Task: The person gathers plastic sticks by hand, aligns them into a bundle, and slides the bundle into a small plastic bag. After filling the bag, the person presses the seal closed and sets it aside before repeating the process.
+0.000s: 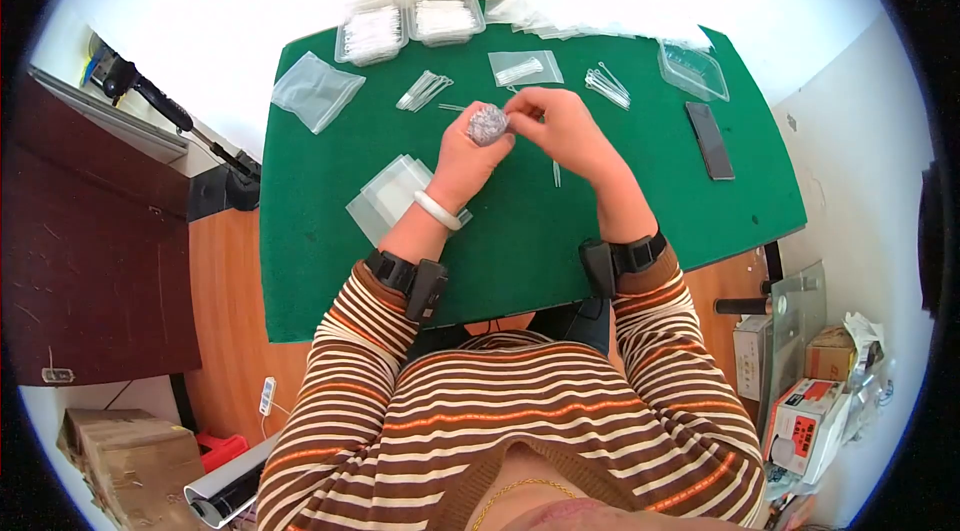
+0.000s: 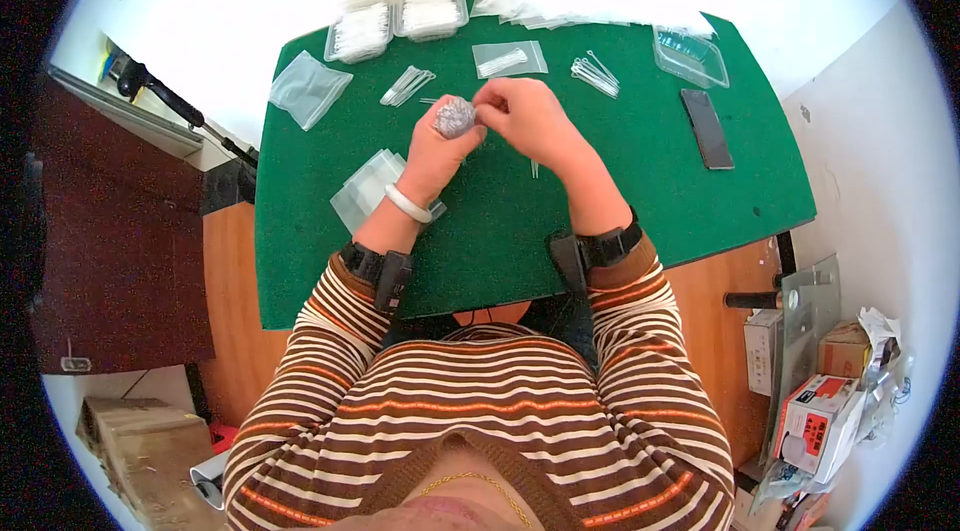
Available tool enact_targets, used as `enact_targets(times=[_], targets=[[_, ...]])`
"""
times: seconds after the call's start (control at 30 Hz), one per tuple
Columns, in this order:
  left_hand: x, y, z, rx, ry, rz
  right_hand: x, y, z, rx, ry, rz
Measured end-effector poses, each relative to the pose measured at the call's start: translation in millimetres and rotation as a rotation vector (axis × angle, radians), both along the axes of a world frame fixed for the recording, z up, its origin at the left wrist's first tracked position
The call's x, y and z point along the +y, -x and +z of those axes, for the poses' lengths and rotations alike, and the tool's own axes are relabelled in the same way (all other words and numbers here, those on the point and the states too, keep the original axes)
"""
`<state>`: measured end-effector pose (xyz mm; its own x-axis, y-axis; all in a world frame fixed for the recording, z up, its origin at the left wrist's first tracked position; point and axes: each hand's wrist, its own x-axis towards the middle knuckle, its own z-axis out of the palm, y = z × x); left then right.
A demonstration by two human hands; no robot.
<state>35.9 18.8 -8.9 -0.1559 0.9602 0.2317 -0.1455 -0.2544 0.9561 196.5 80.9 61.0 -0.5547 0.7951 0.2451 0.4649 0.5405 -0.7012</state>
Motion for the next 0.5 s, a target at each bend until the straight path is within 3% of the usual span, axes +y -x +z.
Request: enact_targets(times=[0.07,0.1,0.2,0.27,0.33,0.5], targets=[[3,3,-1,-0.076,-0.010,0.101,8,8,0,0.251,0.274,0.063],[4,5,1,-0.149,-0.015,0.197,15,10,-6,0.246,0.275,0.068],[4,11,3,-0.271,-0.032,0.394,43,12,-42,-0.404,-0.448,-0.328],[7,17,7,-0.372,-0.066,0.603,54,14,-56,-0.483,-0.453,-0.307],[10,20,4,-0.366,-0.062,0.603,58,20,-61,-0.646,-0.454,-0.253],[11,18,0,-0.371,-0.037,0.568,47,33,-45,-0.537,-0.440,-0.220]])
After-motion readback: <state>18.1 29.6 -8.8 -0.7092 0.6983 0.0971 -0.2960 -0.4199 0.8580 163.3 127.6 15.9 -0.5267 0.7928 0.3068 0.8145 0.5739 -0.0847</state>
